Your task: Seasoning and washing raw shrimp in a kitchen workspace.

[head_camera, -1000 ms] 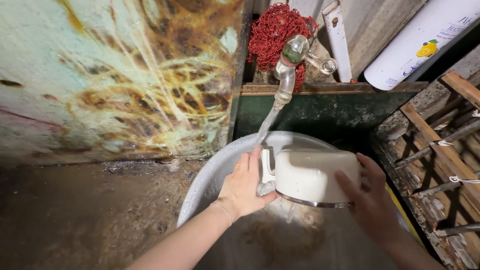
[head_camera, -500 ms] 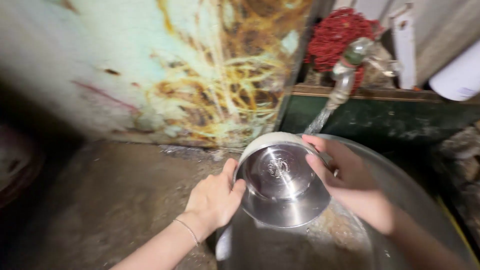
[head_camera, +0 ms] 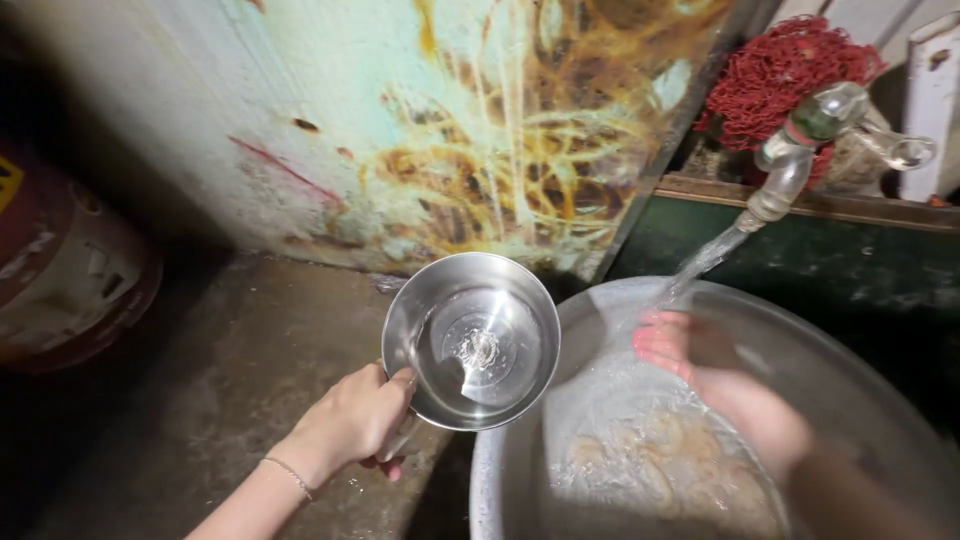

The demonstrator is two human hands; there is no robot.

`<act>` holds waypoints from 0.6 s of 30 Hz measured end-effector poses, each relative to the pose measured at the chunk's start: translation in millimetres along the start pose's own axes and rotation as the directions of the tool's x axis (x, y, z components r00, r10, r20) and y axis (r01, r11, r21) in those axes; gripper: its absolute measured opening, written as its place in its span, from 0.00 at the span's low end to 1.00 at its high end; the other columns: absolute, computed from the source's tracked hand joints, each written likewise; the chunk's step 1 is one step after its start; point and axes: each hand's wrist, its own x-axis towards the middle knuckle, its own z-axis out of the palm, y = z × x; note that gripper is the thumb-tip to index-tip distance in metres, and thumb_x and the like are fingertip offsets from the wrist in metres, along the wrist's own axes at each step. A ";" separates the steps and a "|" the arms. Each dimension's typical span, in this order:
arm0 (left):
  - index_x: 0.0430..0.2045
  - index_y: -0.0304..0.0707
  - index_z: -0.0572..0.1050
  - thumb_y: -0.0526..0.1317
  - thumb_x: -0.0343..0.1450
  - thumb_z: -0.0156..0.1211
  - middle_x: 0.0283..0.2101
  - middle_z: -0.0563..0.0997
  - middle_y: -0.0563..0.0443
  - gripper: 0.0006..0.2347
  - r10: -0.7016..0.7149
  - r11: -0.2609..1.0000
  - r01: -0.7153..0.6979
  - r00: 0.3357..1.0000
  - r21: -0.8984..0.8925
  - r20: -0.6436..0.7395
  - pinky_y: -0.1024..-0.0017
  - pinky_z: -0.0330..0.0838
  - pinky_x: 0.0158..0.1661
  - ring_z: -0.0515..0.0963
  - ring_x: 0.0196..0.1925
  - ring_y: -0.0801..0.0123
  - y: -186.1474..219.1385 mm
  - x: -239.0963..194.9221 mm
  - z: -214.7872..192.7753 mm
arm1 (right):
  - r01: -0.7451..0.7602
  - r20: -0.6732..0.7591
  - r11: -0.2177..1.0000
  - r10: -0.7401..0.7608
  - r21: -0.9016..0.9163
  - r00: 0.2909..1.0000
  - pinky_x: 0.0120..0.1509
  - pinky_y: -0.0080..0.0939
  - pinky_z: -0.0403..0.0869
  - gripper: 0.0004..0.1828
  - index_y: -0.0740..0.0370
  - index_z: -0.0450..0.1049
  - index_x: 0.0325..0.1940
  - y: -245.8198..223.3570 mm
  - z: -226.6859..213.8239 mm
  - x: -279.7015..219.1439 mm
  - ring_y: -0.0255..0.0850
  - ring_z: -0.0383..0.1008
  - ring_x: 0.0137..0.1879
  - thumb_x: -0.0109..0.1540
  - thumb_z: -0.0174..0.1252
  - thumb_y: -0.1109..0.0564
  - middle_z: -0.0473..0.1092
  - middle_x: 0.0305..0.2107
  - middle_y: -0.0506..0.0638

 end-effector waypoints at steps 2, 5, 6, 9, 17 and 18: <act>0.28 0.29 0.70 0.43 0.76 0.36 0.24 0.81 0.42 0.16 -0.007 0.970 0.004 1.000 0.243 0.012 0.72 0.74 0.21 0.82 0.15 0.61 12.0 -0.4 3.0 | 0.142 0.033 0.251 -0.393 -0.957 0.919 0.48 0.38 0.78 0.16 0.57 0.82 0.52 33.0 -30.2 18.3 0.40 0.83 0.42 0.64 0.53 0.57 0.83 0.37 0.47; 0.33 0.39 0.75 0.42 0.77 0.40 0.32 0.81 0.45 0.13 0.359 0.489 -0.344 0.917 0.802 0.174 0.54 0.75 0.38 0.82 0.30 0.55 -10.7 53.9 18.6 | 0.221 0.137 0.006 -0.768 -0.975 0.626 0.58 0.47 0.75 0.27 0.64 0.73 0.63 95.4 -83.5 -3.6 0.53 0.77 0.53 0.63 0.58 0.50 0.75 0.52 0.59; 0.33 0.39 0.75 0.42 0.77 0.40 0.32 0.81 0.45 0.13 0.360 0.489 -0.349 0.915 0.800 0.179 0.54 0.75 0.38 0.82 0.30 0.55 0.8 48.0 23.8 | 0.216 0.135 0.004 -0.768 -0.976 0.626 0.58 0.47 0.75 0.27 0.64 0.73 0.63 107.9 -86.1 -16.8 0.53 0.77 0.53 0.63 0.58 0.50 0.75 0.52 0.59; 0.16 0.38 0.76 0.48 0.75 0.35 0.27 0.85 0.48 0.23 0.170 0.783 -0.160 0.985 0.601 0.040 0.68 0.78 0.46 0.86 0.32 0.61 27.4 40.1 38.1 | -0.457 -0.520 0.274 -0.240 -0.846 0.819 0.74 0.80 0.55 0.51 0.27 0.31 0.81 160.8 -108.1 -40.9 0.67 0.37 0.80 0.55 0.23 0.17 0.25 0.80 0.57; 0.20 0.40 0.77 0.52 0.73 0.37 0.31 0.86 0.49 0.22 0.053 0.809 -0.055 0.998 0.586 0.021 0.65 0.75 0.45 0.87 0.34 0.62 34.8 58.0 45.0 | 0.121 0.572 -0.648 -0.549 -0.752 0.609 0.69 0.81 0.60 0.33 0.31 0.71 0.63 250.3 -174.3 -15.5 0.51 0.67 0.62 0.56 0.50 0.26 0.68 0.60 0.42; 0.20 0.40 0.77 0.52 0.73 0.37 0.31 0.86 0.49 0.22 0.053 0.809 -0.057 0.998 0.585 0.024 0.65 0.75 0.45 0.87 0.34 0.62 35.8 57.2 45.0 | 0.120 0.571 -0.649 -0.548 -0.751 0.611 0.69 0.81 0.60 0.33 0.31 0.71 0.63 253.2 -176.6 -11.7 0.51 0.67 0.62 0.56 0.50 0.26 0.68 0.60 0.42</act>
